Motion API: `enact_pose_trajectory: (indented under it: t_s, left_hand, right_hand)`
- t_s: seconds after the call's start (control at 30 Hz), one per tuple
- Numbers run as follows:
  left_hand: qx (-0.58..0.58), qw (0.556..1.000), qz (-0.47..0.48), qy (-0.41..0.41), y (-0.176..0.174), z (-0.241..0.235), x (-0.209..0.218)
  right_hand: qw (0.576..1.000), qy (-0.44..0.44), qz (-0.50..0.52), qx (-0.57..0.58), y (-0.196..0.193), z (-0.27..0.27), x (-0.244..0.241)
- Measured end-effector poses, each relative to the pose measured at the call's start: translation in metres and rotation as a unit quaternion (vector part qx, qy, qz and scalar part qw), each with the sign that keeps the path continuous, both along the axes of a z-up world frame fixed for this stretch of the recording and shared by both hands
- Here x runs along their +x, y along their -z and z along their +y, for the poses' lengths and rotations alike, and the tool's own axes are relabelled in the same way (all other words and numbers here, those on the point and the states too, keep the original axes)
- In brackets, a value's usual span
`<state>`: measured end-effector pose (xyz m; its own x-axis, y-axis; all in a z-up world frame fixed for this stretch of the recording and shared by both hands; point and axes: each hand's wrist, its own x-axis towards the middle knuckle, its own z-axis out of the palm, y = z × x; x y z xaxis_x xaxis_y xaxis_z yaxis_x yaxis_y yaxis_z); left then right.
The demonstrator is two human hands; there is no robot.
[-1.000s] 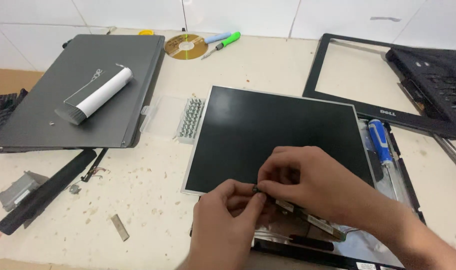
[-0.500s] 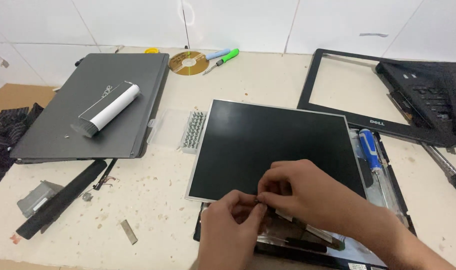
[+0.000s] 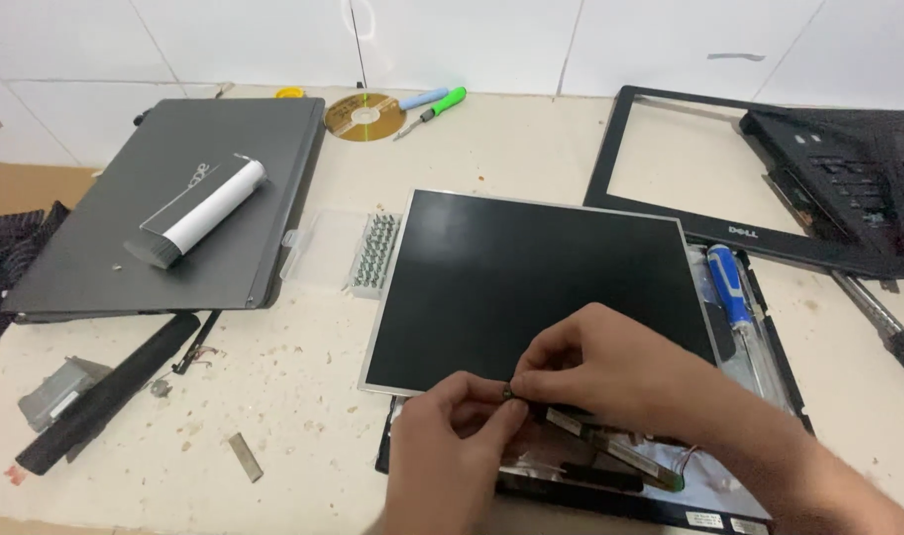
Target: The person works on a detached laptop screen, repeatedly peeling back and reapplying a protective strip over the ribbon cable connector at the bottom edge. They use a small screwdriver to press the connector and handle the strip with both hands. The screen remains on the workbench throughout.
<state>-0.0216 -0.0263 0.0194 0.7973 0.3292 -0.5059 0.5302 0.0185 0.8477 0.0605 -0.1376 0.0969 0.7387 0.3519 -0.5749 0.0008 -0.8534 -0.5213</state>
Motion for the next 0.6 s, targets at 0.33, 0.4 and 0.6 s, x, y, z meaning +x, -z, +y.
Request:
enact_pose_trajectory:
  t_s: [0.33,0.4,0.6]
  left_hand:
    - [-0.044,0.997,-0.064,-0.017,0.006,-0.001,-0.003]
    - [-0.048,0.996,-0.070,-0.018,0.005,0.000,-0.004]
    - [0.055,0.996,-0.066,0.008,0.008,0.000,-0.007]
  right_hand:
    - [0.999,-0.019,0.010,0.043,0.005,-0.007,0.004]
    - [0.998,-0.023,0.011,0.052,0.004,-0.006,0.004]
    - [1.000,-0.021,0.002,0.014,-0.004,-0.002,0.000]
